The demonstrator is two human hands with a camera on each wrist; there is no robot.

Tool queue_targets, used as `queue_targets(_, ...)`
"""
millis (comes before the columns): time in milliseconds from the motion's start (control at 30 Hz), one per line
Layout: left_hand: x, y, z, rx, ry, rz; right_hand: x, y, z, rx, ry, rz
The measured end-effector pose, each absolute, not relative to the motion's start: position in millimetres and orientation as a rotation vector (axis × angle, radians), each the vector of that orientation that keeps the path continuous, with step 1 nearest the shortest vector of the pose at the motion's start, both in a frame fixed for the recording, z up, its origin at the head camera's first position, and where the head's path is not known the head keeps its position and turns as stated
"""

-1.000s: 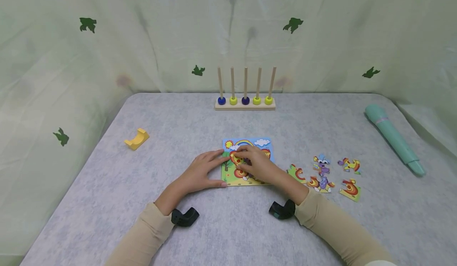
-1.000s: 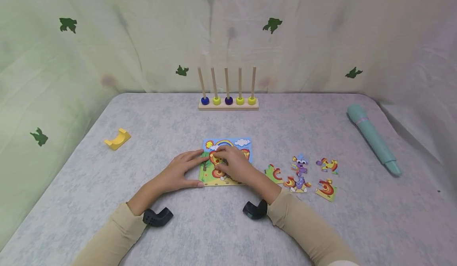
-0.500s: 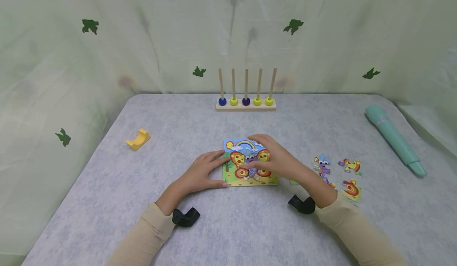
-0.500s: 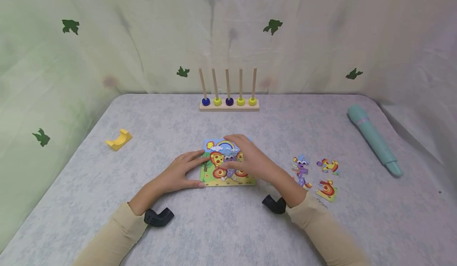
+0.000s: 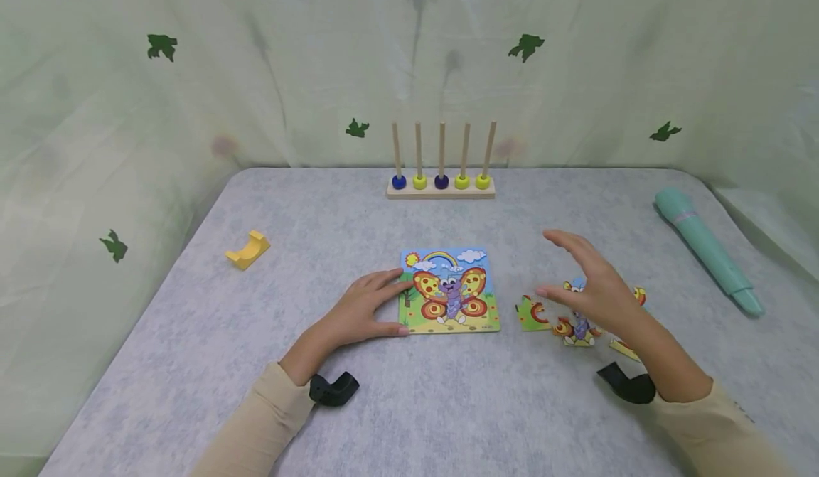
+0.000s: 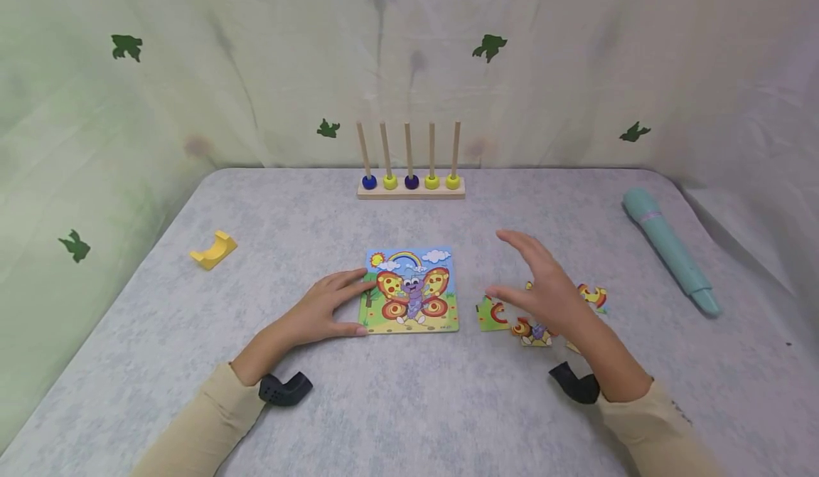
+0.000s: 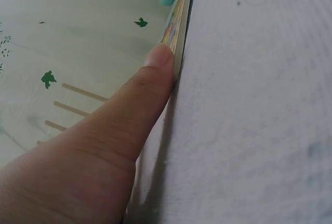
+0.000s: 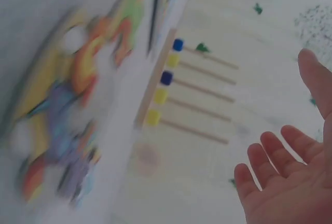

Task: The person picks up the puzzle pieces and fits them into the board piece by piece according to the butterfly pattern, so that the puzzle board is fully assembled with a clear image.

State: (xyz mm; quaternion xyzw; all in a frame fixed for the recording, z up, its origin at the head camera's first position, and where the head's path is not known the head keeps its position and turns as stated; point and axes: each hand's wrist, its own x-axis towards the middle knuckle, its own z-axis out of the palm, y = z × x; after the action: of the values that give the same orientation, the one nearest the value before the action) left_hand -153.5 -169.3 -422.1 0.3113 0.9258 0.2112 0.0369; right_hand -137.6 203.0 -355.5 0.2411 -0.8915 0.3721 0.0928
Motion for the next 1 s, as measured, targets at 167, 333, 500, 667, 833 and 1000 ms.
queue_targets(167,-153,-169,-422,0.959,2.845,0.647,-136,226,-368,0.686,-2.686,1.122)
queue_targets(333,-153,-168,-421,0.964,2.842,0.668,-137,240,-381,0.631,-2.789,1.128)
queue_targets(500,-153,-168,-421,0.952,2.836,0.658,-139,248,-390,0.546,-2.91,1.142)
queue_targets(667,-153,-168,-420,0.934,2.826,0.646,-143,258,-400,0.488,-3.005,1.147)
queue_targets(833,-153,-169,-421,0.932,2.826,0.639,-145,264,-406,0.497,-3.058,1.12)
queue_targets(1000,-153,-169,-421,0.929,2.83,0.633,-145,265,-406,0.531,-3.076,1.056)
